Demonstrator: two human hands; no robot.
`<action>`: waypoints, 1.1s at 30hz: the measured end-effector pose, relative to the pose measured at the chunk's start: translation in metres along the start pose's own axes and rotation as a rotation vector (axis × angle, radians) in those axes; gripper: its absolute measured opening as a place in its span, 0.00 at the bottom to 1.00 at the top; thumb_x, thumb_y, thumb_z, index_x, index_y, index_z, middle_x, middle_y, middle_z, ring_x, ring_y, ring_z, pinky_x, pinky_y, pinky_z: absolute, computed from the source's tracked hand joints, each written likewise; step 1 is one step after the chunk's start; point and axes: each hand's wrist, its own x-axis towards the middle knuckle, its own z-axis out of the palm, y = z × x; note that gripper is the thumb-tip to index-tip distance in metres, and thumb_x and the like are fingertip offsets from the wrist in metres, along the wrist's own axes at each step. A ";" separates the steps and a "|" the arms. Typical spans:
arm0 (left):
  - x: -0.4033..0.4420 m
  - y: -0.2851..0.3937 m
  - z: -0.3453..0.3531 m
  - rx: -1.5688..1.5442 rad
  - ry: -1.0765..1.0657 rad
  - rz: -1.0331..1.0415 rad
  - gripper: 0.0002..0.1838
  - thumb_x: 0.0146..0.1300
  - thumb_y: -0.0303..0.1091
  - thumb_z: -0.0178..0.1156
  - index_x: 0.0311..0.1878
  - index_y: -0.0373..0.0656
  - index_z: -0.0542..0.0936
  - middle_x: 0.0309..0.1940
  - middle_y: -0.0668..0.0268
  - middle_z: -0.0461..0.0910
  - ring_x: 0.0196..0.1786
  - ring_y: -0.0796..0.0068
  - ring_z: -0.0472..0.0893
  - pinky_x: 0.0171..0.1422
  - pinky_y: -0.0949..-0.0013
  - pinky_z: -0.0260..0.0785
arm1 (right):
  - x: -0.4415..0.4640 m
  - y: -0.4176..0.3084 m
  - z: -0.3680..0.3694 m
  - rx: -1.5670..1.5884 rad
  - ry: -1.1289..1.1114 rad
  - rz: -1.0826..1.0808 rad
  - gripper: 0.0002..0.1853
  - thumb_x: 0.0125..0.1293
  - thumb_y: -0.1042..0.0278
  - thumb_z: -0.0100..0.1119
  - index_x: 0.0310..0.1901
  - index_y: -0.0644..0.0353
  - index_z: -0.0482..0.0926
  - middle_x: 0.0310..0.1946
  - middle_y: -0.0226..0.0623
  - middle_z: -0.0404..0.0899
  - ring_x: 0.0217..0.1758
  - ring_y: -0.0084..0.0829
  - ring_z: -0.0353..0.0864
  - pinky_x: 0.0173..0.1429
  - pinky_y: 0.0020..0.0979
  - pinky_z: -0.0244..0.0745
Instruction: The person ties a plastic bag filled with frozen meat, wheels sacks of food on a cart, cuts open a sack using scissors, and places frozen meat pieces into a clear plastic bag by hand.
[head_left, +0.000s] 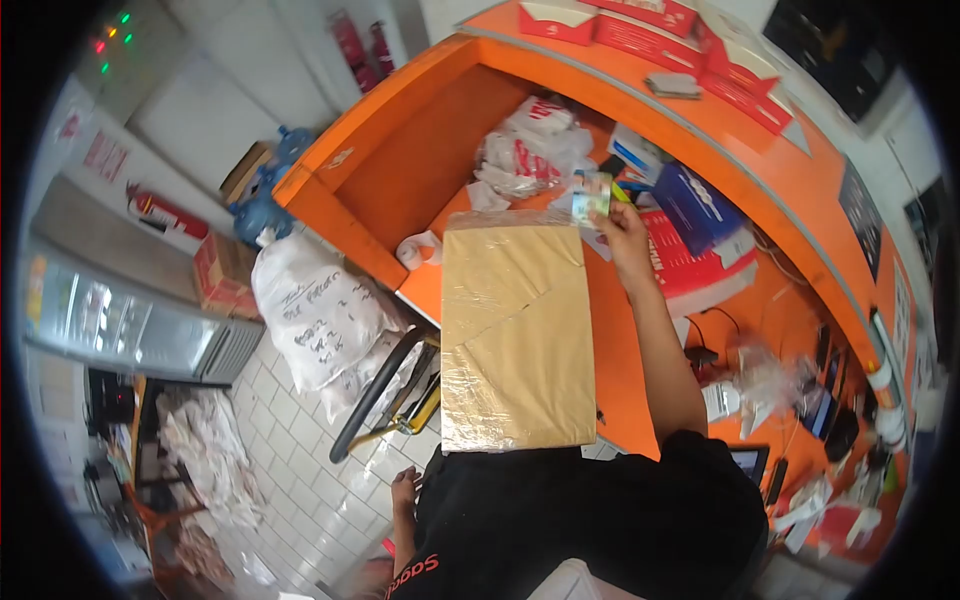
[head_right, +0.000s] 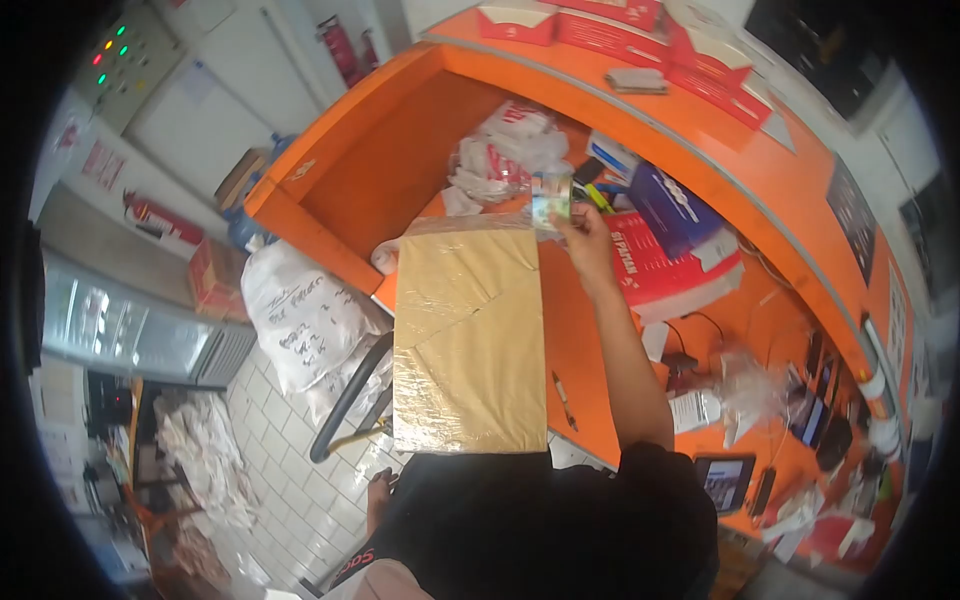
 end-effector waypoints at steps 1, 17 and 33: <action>-0.011 -0.010 -0.004 -0.024 0.019 -0.008 0.22 0.64 0.42 0.59 0.55 0.37 0.74 0.41 0.60 0.81 0.39 0.68 0.80 0.42 0.67 0.72 | 0.022 0.009 0.004 0.028 0.008 0.124 0.14 0.58 0.65 0.68 0.42 0.60 0.77 0.34 0.29 0.78 0.34 0.21 0.76 0.38 0.24 0.73; -0.031 -0.172 -0.034 0.219 0.114 0.079 0.17 0.64 0.38 0.57 0.48 0.34 0.80 0.39 0.60 0.83 0.41 0.73 0.80 0.46 0.69 0.71 | 0.155 -0.019 0.075 -0.253 -0.416 0.189 0.34 0.61 0.45 0.62 0.59 0.66 0.72 0.53 0.45 0.75 0.50 0.38 0.79 0.54 0.32 0.76; 0.047 -0.079 -0.131 0.174 0.010 0.106 0.20 0.62 0.45 0.59 0.46 0.37 0.80 0.33 0.62 0.83 0.34 0.73 0.82 0.41 0.69 0.73 | -0.156 -0.194 0.043 -0.433 -0.244 -0.339 0.21 0.69 0.58 0.55 0.56 0.65 0.74 0.49 0.39 0.79 0.51 0.28 0.76 0.57 0.28 0.69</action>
